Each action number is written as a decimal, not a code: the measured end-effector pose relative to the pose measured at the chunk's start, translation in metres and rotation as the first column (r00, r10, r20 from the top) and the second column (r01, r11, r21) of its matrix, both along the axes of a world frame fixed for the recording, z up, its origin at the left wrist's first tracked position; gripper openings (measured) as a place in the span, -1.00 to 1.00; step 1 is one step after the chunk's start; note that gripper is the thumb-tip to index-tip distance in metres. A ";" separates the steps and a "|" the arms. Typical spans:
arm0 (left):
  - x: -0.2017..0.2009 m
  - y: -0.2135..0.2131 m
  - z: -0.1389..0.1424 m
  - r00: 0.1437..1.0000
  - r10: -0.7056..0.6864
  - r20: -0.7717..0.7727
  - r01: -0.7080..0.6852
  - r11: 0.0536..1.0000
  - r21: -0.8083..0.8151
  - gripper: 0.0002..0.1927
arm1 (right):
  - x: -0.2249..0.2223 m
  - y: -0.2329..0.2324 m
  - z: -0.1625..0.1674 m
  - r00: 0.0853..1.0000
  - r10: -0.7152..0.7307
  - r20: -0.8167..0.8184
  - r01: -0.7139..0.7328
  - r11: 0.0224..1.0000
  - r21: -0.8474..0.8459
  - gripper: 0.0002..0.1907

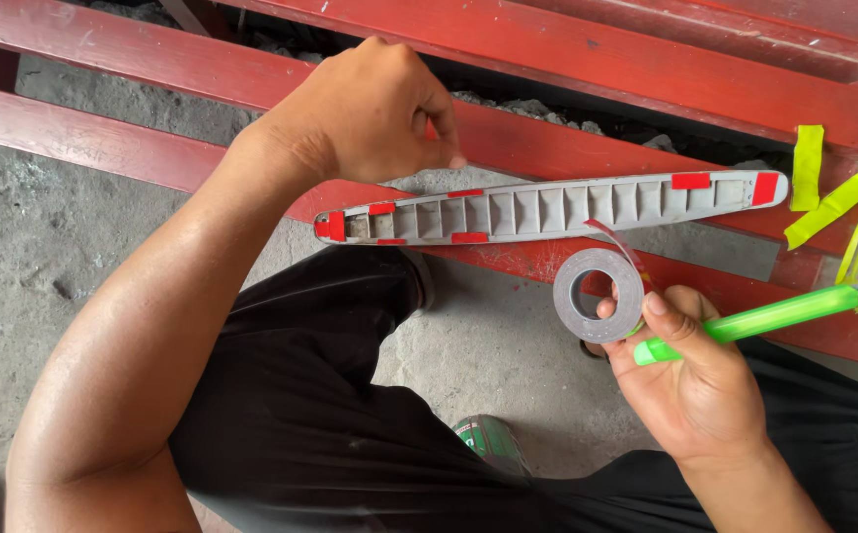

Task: The person sits on the floor with a gray plastic strip across their lap and applies red adhesive tape along its surface. They press the tape down by hand, cut it to length with a green utility knife, and reposition the strip to tape different sections.

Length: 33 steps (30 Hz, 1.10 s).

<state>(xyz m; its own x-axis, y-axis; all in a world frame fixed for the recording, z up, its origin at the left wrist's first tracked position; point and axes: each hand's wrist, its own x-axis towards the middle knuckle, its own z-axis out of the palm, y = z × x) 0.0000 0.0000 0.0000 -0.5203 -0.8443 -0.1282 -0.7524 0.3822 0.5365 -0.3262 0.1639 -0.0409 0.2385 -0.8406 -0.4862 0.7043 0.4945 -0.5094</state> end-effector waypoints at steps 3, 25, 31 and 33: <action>-0.012 -0.004 0.001 0.999 0.019 -0.039 -0.021 0.999 -0.036 -0.68 | 0.000 -0.002 -0.001 1.000 0.007 -0.005 -0.007 1.000 0.012 -0.67; -0.110 -0.037 -0.014 0.946 -0.160 -0.283 0.281 0.840 0.463 -0.49 | 0.018 -0.020 -0.001 0.998 -0.068 0.016 0.069 0.996 -0.063 -0.71; -0.124 -0.059 -0.009 0.979 -0.163 -0.119 0.201 0.727 0.657 -0.39 | 0.024 -0.028 0.005 0.994 -0.109 0.018 0.110 0.992 -0.066 -0.72; -0.128 -0.063 -0.008 0.977 -0.173 -0.127 0.212 0.689 0.693 -0.41 | 0.025 -0.030 0.007 0.993 -0.121 -0.013 0.121 0.992 -0.046 -0.73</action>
<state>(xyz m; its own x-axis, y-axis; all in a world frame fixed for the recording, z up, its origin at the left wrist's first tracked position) -0.1278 -0.0626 -0.0081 -0.6830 -0.4019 -0.6099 -0.6713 0.0163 0.7410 -0.3013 0.1339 -0.0339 0.1260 -0.8841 -0.4500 0.7491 0.3822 -0.5411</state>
